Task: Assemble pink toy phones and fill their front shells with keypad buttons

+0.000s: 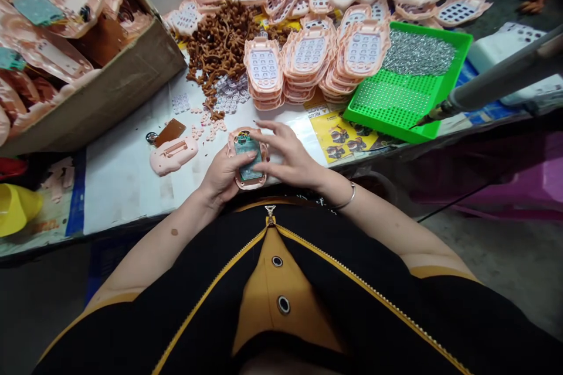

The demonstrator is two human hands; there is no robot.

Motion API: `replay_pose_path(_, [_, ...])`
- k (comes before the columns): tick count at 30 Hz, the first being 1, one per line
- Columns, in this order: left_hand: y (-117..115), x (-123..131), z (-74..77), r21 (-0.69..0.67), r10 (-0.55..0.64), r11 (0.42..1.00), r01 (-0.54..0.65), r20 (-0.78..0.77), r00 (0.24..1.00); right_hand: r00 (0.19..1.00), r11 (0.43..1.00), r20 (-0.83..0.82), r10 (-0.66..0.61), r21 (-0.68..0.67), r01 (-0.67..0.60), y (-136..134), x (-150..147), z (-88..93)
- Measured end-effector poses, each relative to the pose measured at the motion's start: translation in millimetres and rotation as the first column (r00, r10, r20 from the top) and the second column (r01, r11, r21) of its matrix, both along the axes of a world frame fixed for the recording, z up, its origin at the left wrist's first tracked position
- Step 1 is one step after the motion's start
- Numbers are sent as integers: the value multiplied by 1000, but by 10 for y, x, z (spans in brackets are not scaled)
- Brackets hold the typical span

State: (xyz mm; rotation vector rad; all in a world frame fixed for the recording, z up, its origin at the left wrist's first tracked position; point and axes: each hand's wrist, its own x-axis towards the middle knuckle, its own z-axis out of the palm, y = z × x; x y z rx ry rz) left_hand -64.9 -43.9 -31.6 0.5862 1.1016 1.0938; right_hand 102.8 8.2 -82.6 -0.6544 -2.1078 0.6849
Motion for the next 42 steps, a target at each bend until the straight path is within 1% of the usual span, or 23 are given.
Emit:
replay_pose_path(2, [10,-9,-15,-7,-17,1000,17,-9,1000,995,981,-88,-52,-192,34,29,35,-63])
replay_pose_path(3, [15,-11,-25,-10,-25,1000,25,-15,1000,992,959,-117,-44,-282,10,36,46,-95])
replay_pose_path(4, [19,-12,-36,-14,-30,999,30,-20,999,990,935,-137,-11,-352,-39,38,51,-125])
replay_pose_path(6, [28,-9,-61,-15,-36,999,36,-20,999,986,900,-147,75,-417,-130,31,46,-169])
replay_pose_path(8, [38,-6,-83,-8,-31,999,31,-6,999,988,902,-116,100,-410,-139,20,28,-192])
replay_pose_path(10, [48,-12,-100,1,-22,1000,22,12,1000,993,915,-85,77,-390,-105,15,5,-198])
replay_pose_path(15, [64,-61,-128,-11,-33,999,33,29,999,996,925,-81,37,-375,-65,13,-42,-194])
replay_pose_path(21, [76,-97,-150,-7,-43,999,44,48,998,994,918,-108,28,-391,-68,-6,-66,-189])
replay_pose_path(30, [75,-117,-154,-9,-57,998,58,101,993,994,897,-107,17,-438,-62,-28,-75,-156])
replay_pose_path(37, [66,-121,-156,15,-60,998,59,94,994,992,900,-126,-1,-433,-54,-26,-138,-213])
replay_pose_path(40, [59,-105,-104,7,-73,997,72,63,995,991,913,-131,-27,-407,-29,-39,-68,-144])
replay_pose_path(42, [75,-73,-46,-33,-108,993,109,38,993,991,931,-128,-49,-365,-1,-69,109,-18])
